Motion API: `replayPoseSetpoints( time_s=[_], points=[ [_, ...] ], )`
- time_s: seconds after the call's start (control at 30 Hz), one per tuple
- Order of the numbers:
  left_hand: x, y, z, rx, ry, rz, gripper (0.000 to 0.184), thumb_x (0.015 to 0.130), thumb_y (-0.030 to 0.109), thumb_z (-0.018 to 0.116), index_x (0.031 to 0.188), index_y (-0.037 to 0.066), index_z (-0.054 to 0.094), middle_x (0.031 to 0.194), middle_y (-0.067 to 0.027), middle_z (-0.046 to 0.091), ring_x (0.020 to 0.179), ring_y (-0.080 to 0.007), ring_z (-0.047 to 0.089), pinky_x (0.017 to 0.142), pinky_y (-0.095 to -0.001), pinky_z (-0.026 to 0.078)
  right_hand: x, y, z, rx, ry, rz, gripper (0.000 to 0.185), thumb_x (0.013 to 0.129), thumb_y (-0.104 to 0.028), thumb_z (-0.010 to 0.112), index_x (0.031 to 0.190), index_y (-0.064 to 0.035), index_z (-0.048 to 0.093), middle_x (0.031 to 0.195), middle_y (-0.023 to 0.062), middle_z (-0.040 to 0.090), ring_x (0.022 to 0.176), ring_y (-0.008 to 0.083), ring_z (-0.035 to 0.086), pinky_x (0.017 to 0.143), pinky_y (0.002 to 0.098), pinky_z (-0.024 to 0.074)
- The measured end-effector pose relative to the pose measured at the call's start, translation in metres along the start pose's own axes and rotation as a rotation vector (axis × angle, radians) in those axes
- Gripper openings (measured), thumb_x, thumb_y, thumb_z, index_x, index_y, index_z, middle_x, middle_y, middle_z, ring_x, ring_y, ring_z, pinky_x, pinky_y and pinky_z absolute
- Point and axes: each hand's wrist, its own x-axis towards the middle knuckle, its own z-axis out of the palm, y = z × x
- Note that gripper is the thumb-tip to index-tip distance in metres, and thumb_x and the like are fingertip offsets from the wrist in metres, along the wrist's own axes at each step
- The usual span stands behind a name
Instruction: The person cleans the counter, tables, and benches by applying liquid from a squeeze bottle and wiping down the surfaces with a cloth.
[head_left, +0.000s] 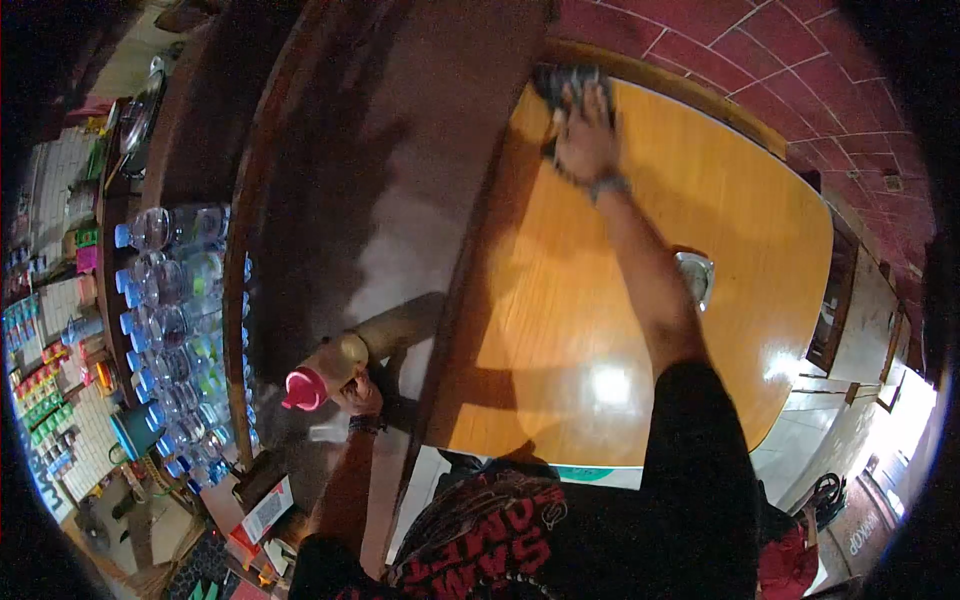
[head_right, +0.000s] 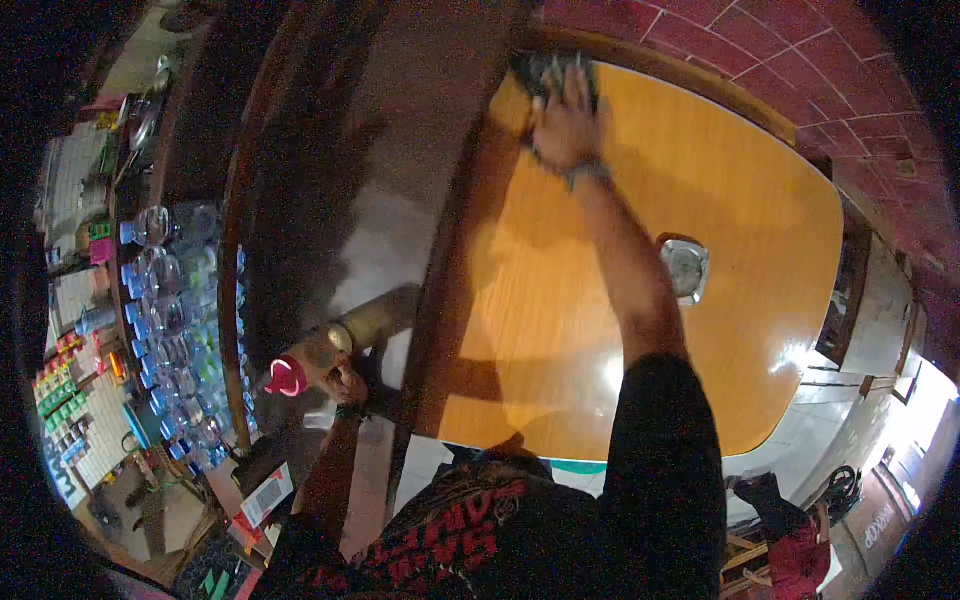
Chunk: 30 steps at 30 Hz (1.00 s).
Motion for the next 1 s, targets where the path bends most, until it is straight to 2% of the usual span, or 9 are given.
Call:
replayPoseSetpoints(
  time_s=[0.17,0.23,0.33,0.4,0.53,0.6,0.73,0.87,1.0],
  points=[
    [0.01,-0.042,-0.031,0.854,-0.066,0.493,0.085,0.106,0.065,0.048,0.164,0.004,0.033,0.15,-0.0132,0.06,0.109,-0.0207,0.065,0.086,-0.0383,0.055,0.028,-0.002,0.021,-0.139,0.167,-0.109,0.061,0.109,-0.038,0.039,0.164,-0.0133,0.039,0.175,0.0142,0.024,0.163,0.0341,0.018,0.129,0.0625,0.0146],
    [0.018,-0.042,-0.026,0.243,-0.087,0.307,0.082,0.106,0.063,0.051,0.162,0.004,0.037,0.149,-0.0132,0.058,0.118,-0.0237,0.062,0.097,-0.0399,0.052,0.001,-0.037,0.004,-0.226,-0.077,-0.03,0.066,0.104,-0.035,0.046,0.164,-0.0089,0.037,0.174,0.0159,0.026,0.163,0.0328,0.018,0.13,0.0597,0.0149],
    [-0.022,0.048,0.041,0.283,-0.052,0.136,0.075,0.107,0.056,0.055,0.159,0.003,0.042,0.149,-0.0145,0.054,0.127,-0.0287,0.057,0.108,-0.041,0.046,-0.096,-0.09,-0.012,-0.191,-0.161,-0.142,0.062,0.095,-0.032,0.054,0.149,-0.0008,0.056,0.169,0.0229,0.035,0.161,0.0368,0.023,0.13,0.0593,0.0153],
    [-0.018,0.062,0.041,1.278,-0.163,0.451,0.048,0.106,0.037,0.057,0.145,0.009,0.054,0.14,-0.0104,0.065,0.124,-0.029,0.063,0.11,-0.0442,0.044,-0.159,-0.123,-0.038,-0.028,-0.212,-0.205,0.058,0.086,-0.028,0.062,0.133,0.005,0.065,0.161,0.0277,0.044,0.159,0.0397,0.027,0.129,0.0598,0.0181],
    [-0.023,0.092,0.057,1.855,-0.214,0.756,0.05,0.103,0.038,0.064,0.141,0.007,0.057,0.132,-0.0155,0.071,0.12,-0.0347,0.065,0.111,-0.0472,0.043,-0.287,-0.151,-0.052,0.064,-0.204,-0.257,0.053,0.087,-0.031,0.068,0.127,0.0045,0.068,0.154,0.0276,0.051,0.157,0.0385,0.033,0.128,0.062,0.0217],
    [-0.028,0.113,0.073,1.892,-0.217,0.834,0.058,0.101,0.043,0.066,0.143,0.005,0.056,0.131,-0.0191,0.071,0.119,-0.0375,0.064,0.111,-0.0479,0.042,-0.335,-0.151,-0.07,0.257,-0.131,-0.33,0.053,0.093,-0.033,0.066,0.136,-0.0026,0.066,0.155,0.023,0.052,0.156,0.0363,0.035,0.127,0.0605,0.0232],
    [-0.029,0.123,0.102,0.527,0.08,0.574,0.057,0.102,0.044,0.066,0.135,-0.001,0.062,0.134,-0.0203,0.069,0.122,-0.041,0.062,0.113,-0.0533,0.04,-0.387,-0.082,-0.13,0.23,-0.266,0.003,0.055,0.099,-0.035,0.06,0.145,-0.0056,0.06,0.156,0.0196,0.053,0.15,0.038,0.042,0.127,0.0523,0.0288],
    [0.043,0.053,0.069,1.011,-0.046,0.959,0.064,0.096,0.045,0.075,0.134,-0.004,0.061,0.133,-0.0241,0.065,0.124,-0.039,0.058,0.107,-0.0545,0.044,-0.528,0.099,-0.134,-0.27,0.122,0.394,0.065,0.098,-0.039,0.058,0.15,-0.0013,0.052,0.161,0.0231,0.048,0.153,0.0419,0.037,0.126,0.0566,0.0277],
    [0.038,0.069,0.096,0.743,0.034,0.954,0.071,0.095,0.05,0.075,0.137,-0.004,0.058,0.132,-0.024,0.063,0.126,-0.0411,0.057,0.109,-0.0539,0.043,-0.589,0.152,-0.161,-0.366,0.251,0.911,0.073,0.103,-0.048,0.049,0.157,0.0015,0.044,0.162,0.0335,0.039,0.153,0.0495,0.033,0.128,0.0571,0.0247]
  ],
)
